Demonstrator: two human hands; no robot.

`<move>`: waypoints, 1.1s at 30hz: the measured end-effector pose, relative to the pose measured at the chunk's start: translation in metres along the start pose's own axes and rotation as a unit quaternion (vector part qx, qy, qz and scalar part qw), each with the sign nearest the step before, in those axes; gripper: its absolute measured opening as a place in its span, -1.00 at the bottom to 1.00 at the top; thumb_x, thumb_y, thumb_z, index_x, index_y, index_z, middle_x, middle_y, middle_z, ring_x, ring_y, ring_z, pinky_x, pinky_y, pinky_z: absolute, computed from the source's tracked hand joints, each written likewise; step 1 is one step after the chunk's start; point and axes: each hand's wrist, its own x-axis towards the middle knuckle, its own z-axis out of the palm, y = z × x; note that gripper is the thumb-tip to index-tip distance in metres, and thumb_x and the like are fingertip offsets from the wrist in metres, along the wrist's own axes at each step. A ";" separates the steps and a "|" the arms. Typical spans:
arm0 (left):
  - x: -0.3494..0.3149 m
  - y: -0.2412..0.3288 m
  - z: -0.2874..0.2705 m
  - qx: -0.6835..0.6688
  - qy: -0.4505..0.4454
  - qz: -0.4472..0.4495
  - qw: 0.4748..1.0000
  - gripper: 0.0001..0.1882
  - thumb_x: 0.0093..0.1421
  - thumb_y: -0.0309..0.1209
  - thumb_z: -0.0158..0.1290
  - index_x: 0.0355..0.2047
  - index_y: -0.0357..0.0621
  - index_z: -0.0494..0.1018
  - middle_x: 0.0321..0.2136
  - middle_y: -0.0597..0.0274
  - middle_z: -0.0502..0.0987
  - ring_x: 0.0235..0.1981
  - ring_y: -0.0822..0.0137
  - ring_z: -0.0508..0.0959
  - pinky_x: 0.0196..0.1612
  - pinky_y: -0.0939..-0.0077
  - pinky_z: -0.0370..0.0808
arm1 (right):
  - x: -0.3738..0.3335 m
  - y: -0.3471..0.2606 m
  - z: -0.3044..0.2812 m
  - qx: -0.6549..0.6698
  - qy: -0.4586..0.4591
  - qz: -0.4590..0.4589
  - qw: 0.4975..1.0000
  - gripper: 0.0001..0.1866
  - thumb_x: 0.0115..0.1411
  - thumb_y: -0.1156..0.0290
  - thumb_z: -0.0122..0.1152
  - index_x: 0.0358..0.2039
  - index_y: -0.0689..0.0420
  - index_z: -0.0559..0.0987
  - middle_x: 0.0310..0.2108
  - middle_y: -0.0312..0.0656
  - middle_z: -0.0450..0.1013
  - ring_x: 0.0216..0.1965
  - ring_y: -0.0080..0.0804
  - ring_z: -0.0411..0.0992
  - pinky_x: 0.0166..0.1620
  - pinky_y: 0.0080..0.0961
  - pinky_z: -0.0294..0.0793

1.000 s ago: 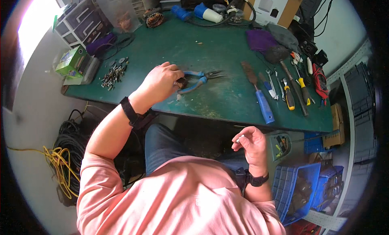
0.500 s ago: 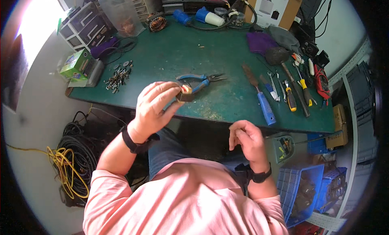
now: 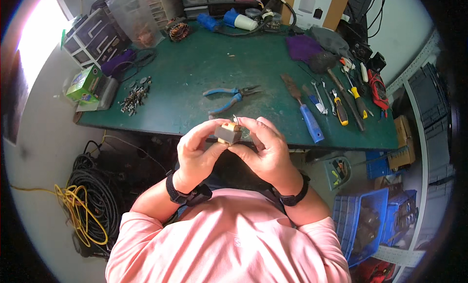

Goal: The person assembles a small electronic component by inserting a pin into a connector and securing it with pliers and a hammer. They repeatedly inspect the component, adjust its position, and use tools to ensure the pin is properly seated. The person also organizes tools and parts on the workbench during the process.

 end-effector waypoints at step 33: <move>-0.004 -0.015 0.007 -0.008 -0.069 -0.153 0.986 -0.73 0.12 -0.38 0.26 -0.39 -0.23 0.37 -0.43 0.23 0.53 -0.43 0.45 0.47 -0.32 0.58 0.42 | -0.009 0.024 -0.011 0.127 -0.007 0.124 0.984 -0.80 0.19 0.48 0.27 -0.18 0.23 0.59 -0.50 -0.37 0.32 -0.59 -0.73 0.15 -0.53 -0.70 0.14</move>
